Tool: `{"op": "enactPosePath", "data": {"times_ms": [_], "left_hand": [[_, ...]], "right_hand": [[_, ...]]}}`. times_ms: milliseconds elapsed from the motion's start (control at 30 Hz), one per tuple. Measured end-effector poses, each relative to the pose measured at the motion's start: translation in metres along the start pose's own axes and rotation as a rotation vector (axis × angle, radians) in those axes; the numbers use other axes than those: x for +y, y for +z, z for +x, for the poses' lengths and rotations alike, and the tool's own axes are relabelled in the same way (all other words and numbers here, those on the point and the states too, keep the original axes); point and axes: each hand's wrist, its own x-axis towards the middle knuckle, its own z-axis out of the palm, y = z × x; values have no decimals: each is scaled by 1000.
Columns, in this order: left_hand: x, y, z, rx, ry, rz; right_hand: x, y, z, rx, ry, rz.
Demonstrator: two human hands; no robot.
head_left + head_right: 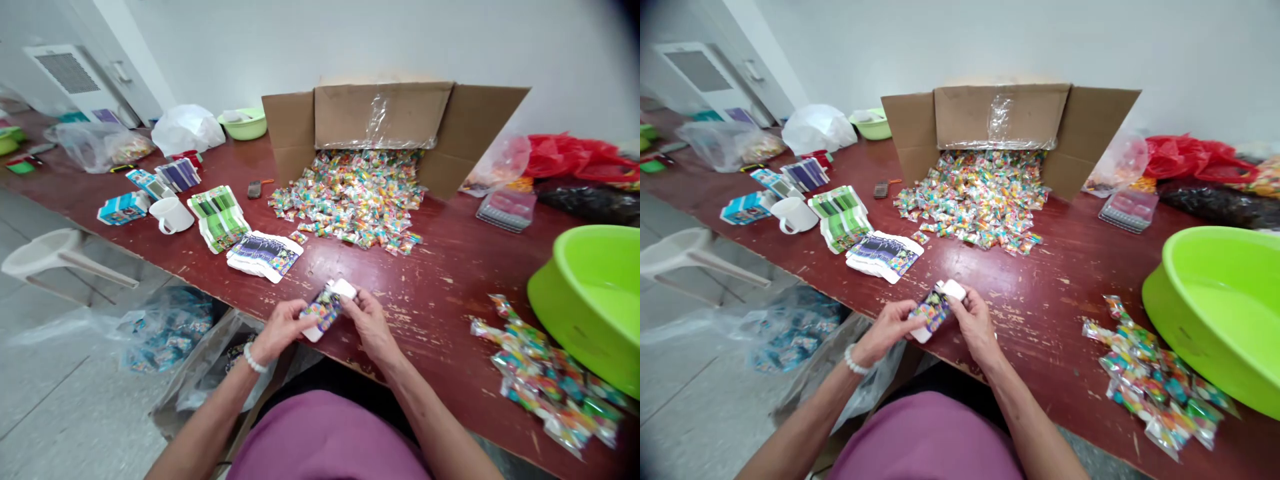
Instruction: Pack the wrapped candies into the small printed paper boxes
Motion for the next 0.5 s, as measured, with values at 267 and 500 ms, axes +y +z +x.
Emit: {"op": "enactPosePath", "data": {"times_ms": [267, 500], "left_hand": [[15, 33, -20, -652, -134, -888], [18, 31, -23, -561, -130, -824]], "right_hand": [[-31, 10, -31, -447, 249, 117], [-32, -1, -36, -61, -347, -416]]}}
